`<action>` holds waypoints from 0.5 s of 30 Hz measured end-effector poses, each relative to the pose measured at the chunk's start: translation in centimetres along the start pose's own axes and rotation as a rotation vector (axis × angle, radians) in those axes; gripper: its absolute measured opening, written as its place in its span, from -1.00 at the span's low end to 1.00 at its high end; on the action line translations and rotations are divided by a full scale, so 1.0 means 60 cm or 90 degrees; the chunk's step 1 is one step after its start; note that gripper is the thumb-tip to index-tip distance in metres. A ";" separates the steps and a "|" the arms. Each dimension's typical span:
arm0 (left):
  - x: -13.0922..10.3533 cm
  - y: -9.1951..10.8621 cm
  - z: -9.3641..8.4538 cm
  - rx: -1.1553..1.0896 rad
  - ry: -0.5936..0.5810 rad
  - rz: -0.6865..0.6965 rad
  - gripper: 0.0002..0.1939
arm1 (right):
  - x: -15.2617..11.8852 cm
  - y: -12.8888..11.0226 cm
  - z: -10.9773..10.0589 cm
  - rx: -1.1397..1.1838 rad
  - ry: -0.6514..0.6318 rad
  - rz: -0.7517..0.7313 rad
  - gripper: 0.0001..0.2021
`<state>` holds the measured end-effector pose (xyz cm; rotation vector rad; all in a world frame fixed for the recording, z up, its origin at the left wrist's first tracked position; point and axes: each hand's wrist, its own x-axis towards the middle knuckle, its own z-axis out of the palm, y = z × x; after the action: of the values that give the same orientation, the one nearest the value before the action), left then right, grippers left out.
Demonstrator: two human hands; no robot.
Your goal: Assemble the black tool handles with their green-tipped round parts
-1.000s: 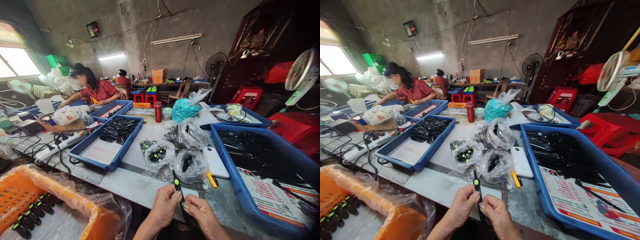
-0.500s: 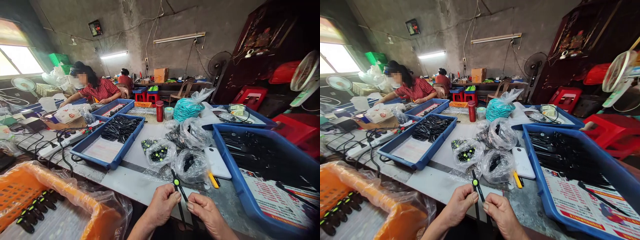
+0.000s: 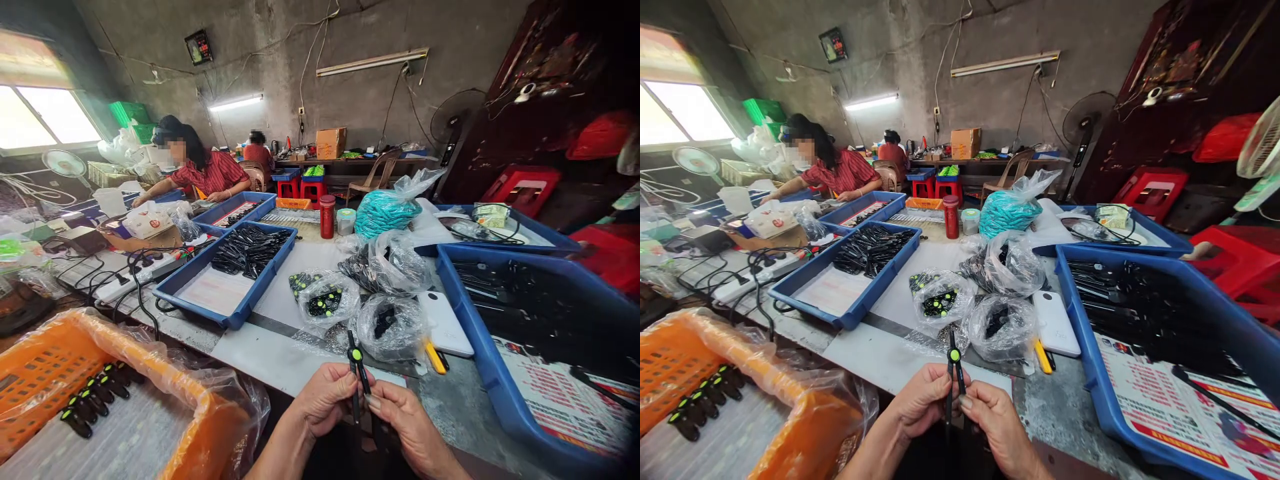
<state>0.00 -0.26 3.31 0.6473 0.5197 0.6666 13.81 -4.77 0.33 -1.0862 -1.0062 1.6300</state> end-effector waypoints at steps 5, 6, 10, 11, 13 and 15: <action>0.004 0.003 0.006 -0.011 0.007 0.019 -0.61 | -0.004 -0.011 0.003 -0.035 0.013 -0.046 -0.62; 0.004 0.003 0.006 -0.002 0.012 0.020 -0.61 | -0.004 -0.012 0.003 -0.043 0.015 -0.054 -0.62; 0.005 0.003 0.007 0.039 0.033 0.018 -0.58 | -0.003 -0.011 0.006 -0.049 0.033 -0.049 -0.60; 0.006 0.002 0.007 0.043 0.037 0.015 -0.57 | -0.003 -0.011 0.007 -0.050 0.036 -0.048 -0.60; 0.006 0.002 0.007 0.045 0.049 0.009 -0.57 | -0.003 -0.011 0.010 -0.055 0.042 -0.049 -0.59; 0.007 0.001 0.008 0.047 0.061 0.005 -0.57 | -0.003 -0.012 0.012 -0.063 0.049 -0.053 -0.59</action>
<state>0.56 -0.12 3.62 0.6893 0.6335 0.6902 13.30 -4.83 1.25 -1.1487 -1.0757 1.4732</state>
